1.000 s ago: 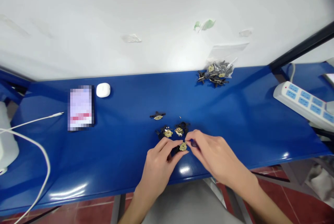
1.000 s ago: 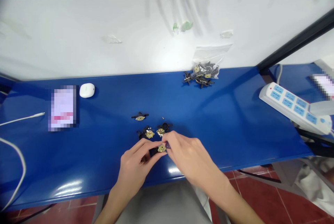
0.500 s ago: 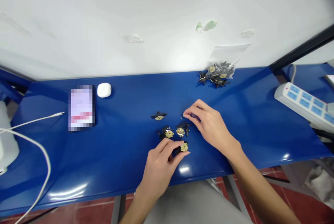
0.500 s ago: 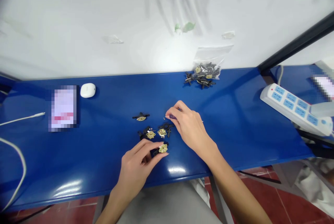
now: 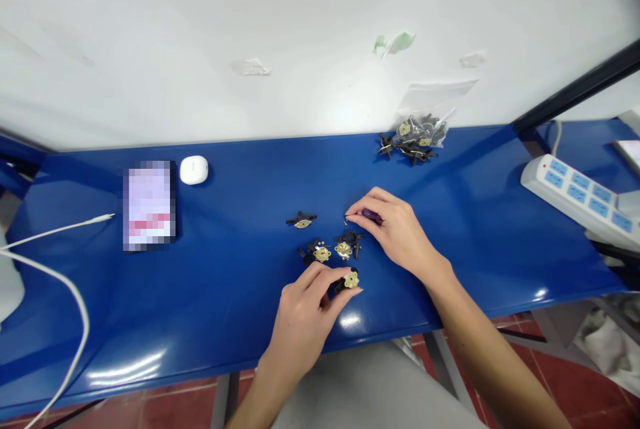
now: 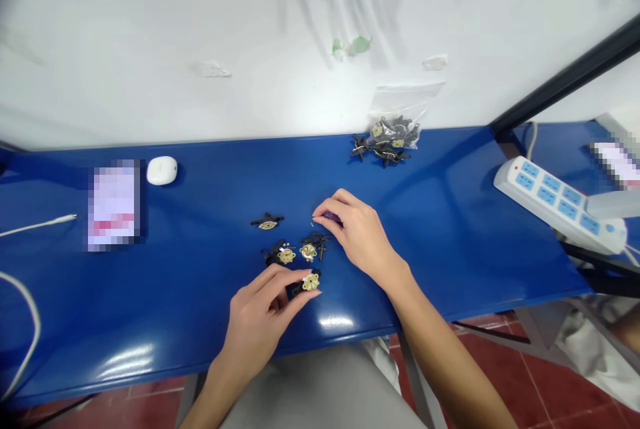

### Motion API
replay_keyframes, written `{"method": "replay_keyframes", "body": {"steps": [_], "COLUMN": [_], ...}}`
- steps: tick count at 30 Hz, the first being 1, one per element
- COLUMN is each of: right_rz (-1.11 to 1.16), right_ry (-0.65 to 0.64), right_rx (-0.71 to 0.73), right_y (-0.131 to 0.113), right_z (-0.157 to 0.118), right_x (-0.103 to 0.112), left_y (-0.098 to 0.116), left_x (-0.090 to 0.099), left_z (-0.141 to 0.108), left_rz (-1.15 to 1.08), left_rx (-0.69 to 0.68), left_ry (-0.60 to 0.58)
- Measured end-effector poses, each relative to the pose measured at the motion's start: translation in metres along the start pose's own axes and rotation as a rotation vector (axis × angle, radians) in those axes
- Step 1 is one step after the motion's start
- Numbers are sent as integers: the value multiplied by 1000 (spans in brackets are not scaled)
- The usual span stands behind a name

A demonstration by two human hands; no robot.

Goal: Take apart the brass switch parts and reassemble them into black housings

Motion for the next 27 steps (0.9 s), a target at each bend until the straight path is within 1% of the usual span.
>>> {"method": "replay_keyframes", "body": {"steps": [5,11,16,27], "right_rz": [1,-3,10,18], "right_ry": [0,-12,-35,-59], "right_rx": [-26,-41,-33,-4], "right_y": [2,2,0,-2], "right_z": [-1,-1,-1,-2], "right_x": [2,-4,-9,-8], "left_y": [1,1,0,0], "left_x": [0,1,-1,0], "left_z": [1,2,1,1], "left_rz": [-4,-5,-5,-21], "left_rx": [2,13,29,36], "left_ry": [-2,-10,-19,-25]}}
Point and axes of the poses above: each hand's wrist, its own z-axis towards the middle knuckle, its own x-axis out of the back of the hand, y = z × x, the point moved 7 cm from there along z, towards the middle knuckle, and after that the axes turned 4 degrees about x, right-handed, at the moved point
